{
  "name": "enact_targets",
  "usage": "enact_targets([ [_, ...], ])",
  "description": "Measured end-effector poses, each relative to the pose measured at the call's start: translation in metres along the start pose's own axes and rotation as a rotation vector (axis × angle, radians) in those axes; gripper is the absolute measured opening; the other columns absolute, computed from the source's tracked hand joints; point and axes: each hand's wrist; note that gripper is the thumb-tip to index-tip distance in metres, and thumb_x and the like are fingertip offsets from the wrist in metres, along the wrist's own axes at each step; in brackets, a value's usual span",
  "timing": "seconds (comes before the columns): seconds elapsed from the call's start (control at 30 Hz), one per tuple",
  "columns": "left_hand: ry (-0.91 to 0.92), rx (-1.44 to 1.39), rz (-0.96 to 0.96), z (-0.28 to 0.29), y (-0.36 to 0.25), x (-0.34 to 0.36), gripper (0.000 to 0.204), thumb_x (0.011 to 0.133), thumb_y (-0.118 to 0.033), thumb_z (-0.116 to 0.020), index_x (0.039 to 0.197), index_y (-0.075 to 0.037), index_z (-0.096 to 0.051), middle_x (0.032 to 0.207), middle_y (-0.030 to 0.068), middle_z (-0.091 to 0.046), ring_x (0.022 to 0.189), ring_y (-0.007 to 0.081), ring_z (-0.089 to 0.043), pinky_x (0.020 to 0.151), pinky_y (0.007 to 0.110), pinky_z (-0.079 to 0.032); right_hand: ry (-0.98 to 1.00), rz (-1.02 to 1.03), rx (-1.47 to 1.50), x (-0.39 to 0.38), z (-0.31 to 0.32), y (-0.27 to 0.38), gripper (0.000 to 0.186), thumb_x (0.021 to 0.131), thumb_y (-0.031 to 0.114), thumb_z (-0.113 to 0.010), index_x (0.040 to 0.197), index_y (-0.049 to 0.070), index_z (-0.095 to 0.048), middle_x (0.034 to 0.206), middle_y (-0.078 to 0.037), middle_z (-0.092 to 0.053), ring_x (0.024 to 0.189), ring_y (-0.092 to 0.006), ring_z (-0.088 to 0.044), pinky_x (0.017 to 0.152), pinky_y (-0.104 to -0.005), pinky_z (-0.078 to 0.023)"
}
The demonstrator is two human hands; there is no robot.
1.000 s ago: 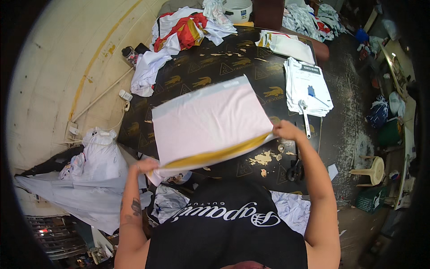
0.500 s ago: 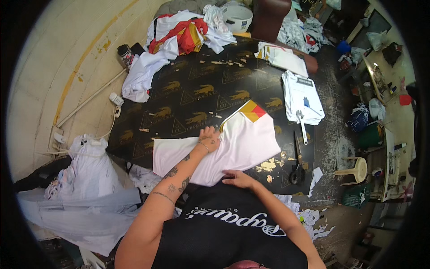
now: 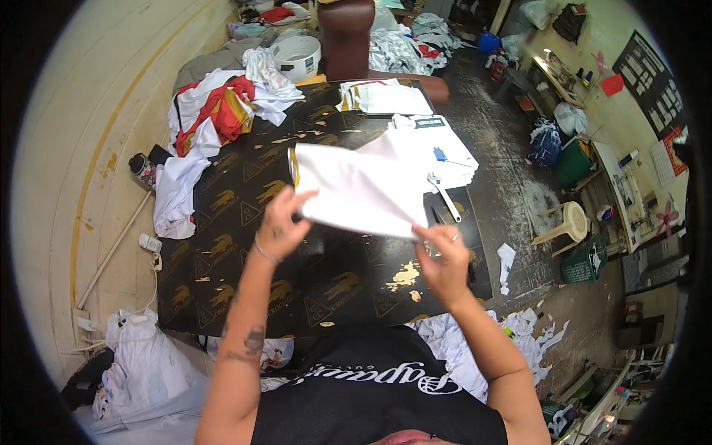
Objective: The person repeatedly lays out a red, white, and yellow jersey on a table, uses shears to cut along the side seams, removes the cut pieces, and sets them aside. The process is repeated multiple times on the same garment.
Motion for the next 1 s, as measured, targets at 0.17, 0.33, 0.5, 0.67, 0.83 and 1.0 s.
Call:
enact_targets([
  [0.17, 0.042, 0.369, -0.047, -0.091, 0.002, -0.125, 0.043, 0.068, -0.005, -0.078, 0.108, -0.019, -0.083, 0.134, 0.0151, -0.057, 0.124, 0.0388, -0.054, 0.108, 0.048, -0.044, 0.255, -0.22, -0.159, -0.123, -0.033, -0.074, 0.028, 0.079, 0.001, -0.08, 0.104, 0.014, -0.082, 0.119, -0.012, -0.065, 0.107, -0.0365, -0.061, 0.093, -0.0471, -0.05],
  [0.33, 0.821, -0.031, 0.588, -0.085, 0.057, -0.155, 0.036, 0.095, -0.028, -0.073, 0.13, -0.016, -0.074, 0.12, 0.0207, -0.073, 0.127, 0.038, -0.06, 0.111, 0.044, -0.046, 0.925, -0.693, 0.24, -0.133, -0.042, -0.131, 0.023, 0.091, 0.02, -0.076, 0.107, 0.004, -0.075, 0.1, -0.017, -0.076, 0.101, -0.0373, -0.069, 0.091, -0.0482, -0.053],
  [0.5, 0.437, 0.356, 0.782, -0.101, 0.07, -0.133, 0.102, 0.084, -0.064, -0.076, 0.158, -0.004, -0.038, 0.149, 0.0334, -0.048, 0.135, 0.0472, -0.053, 0.113, 0.052, -0.044, 0.798, -0.651, -0.361, -0.077, -0.064, -0.145, 0.06, 0.087, 0.047, -0.08, 0.13, 0.006, -0.068, 0.123, -0.019, -0.073, 0.113, -0.0422, -0.07, 0.099, -0.0521, -0.055],
  [0.67, 0.863, 0.335, 0.897, -0.15, 0.04, -0.145, 0.066, 0.086, -0.04, -0.061, 0.132, 0.008, -0.064, 0.145, 0.0365, -0.048, 0.13, 0.0533, -0.051, 0.115, 0.053, -0.042, 1.278, -0.584, -0.126, -0.083, -0.086, -0.147, 0.054, 0.08, 0.042, -0.083, 0.114, 0.003, -0.072, 0.116, -0.021, -0.075, 0.111, -0.0393, -0.072, 0.09, -0.0492, -0.058],
  [0.83, 0.224, -0.161, 0.595, -0.178, 0.081, -0.002, 0.1, 0.081, -0.006, -0.078, 0.162, 0.002, -0.02, 0.147, 0.0276, -0.052, 0.137, 0.0335, -0.055, 0.113, 0.043, -0.047, 0.383, -0.706, 0.419, 0.013, -0.107, -0.217, 0.036, 0.089, 0.016, -0.076, 0.117, -0.006, -0.067, 0.11, -0.018, -0.076, 0.102, -0.0295, -0.072, 0.092, -0.0419, -0.055],
  [1.0, -0.082, -0.266, 0.282, -0.219, 0.108, 0.251, 0.054, 0.089, -0.011, -0.081, 0.14, -0.006, -0.062, 0.125, 0.0117, -0.072, 0.116, 0.0241, -0.068, 0.104, 0.036, -0.052, -0.09, -0.506, 0.591, 0.217, -0.111, -0.325, 0.039, 0.092, 0.013, -0.079, 0.122, -0.002, -0.061, 0.111, -0.013, -0.068, 0.099, -0.0195, -0.064, 0.086, -0.033, -0.053],
])
Point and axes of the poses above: each hand's wrist, its own x-axis towards the middle knuckle, its own z-axis out of the back of the hand, y = z × x
